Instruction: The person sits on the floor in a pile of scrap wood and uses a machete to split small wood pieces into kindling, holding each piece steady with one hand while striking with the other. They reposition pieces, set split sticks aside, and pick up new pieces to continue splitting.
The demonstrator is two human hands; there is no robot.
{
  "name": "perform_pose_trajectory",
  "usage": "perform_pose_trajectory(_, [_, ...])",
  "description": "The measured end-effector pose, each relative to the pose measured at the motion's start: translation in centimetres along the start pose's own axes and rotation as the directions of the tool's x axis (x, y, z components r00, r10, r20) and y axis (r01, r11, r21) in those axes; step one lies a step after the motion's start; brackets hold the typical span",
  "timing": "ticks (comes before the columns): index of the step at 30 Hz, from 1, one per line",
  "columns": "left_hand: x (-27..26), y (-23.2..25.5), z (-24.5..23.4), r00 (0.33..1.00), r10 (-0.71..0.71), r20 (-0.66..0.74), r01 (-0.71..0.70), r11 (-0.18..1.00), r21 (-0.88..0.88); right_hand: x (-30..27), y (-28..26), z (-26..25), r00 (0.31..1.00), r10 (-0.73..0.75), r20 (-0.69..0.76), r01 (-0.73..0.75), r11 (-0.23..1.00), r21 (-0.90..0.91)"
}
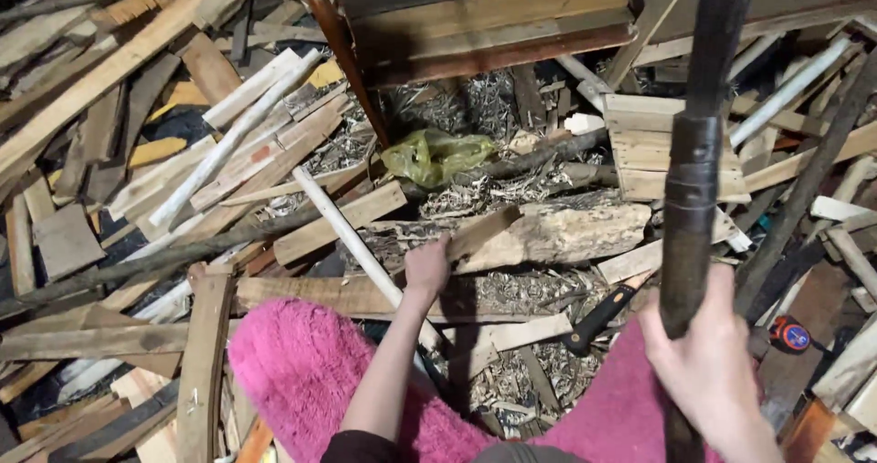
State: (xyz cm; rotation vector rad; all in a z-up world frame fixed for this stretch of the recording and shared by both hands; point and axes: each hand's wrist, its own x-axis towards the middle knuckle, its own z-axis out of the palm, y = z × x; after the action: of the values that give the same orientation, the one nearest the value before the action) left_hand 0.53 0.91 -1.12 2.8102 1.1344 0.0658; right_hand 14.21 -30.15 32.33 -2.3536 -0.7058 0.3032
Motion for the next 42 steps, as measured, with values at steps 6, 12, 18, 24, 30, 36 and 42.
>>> perform_pose_trajectory(6, [1.2, -1.0, 3.4, 0.992, 0.062, -0.114, -0.047, 0.991, 0.129, -1.8, 14.7, 16.5, 0.664, 0.444, 0.601, -0.292, 0.895, -0.338])
perform_pose_trajectory(12, [0.0, -0.2, 1.0, 0.996, 0.013, -0.086, -0.016, 0.999, -0.033, -0.2, 14.8, 15.4, 0.618, 0.393, 0.681, -0.366, 0.91, -0.193])
perform_pose_trajectory(18, [0.3, 0.3, -0.5, 1.0, 0.025, 0.011, -0.026, 0.997, 0.07, 0.9, 7.6, 9.2, 0.773, 0.369, 0.517, -0.26, 0.926, -0.273])
perform_pose_trajectory(24, [0.4, 0.0, 0.4, 0.999, -0.026, 0.039, 0.024, 0.999, 0.044, -0.2, 1.7, -0.2, 0.994, 0.034, -0.102, -0.049, 0.988, -0.146])
perform_pose_trajectory(30, [0.7, 0.6, 1.0, 1.0, -0.017, 0.001, 0.016, 0.997, 0.077, 1.3, 3.9, 5.8, 0.935, 0.246, 0.256, -0.164, 0.939, -0.301])
perform_pose_trajectory(36, [-0.7, 0.5, 0.5, 0.99, 0.03, -0.141, -0.009, 0.989, 0.148, -1.2, 16.1, 17.4, 0.67, 0.441, 0.597, -0.161, 0.872, -0.463])
perform_pose_trajectory(42, [-0.6, 0.2, 0.9, 0.999, -0.026, 0.037, 0.024, 0.998, 0.049, -0.2, 13.1, 13.5, 0.593, 0.455, 0.665, -0.536, 0.839, -0.096])
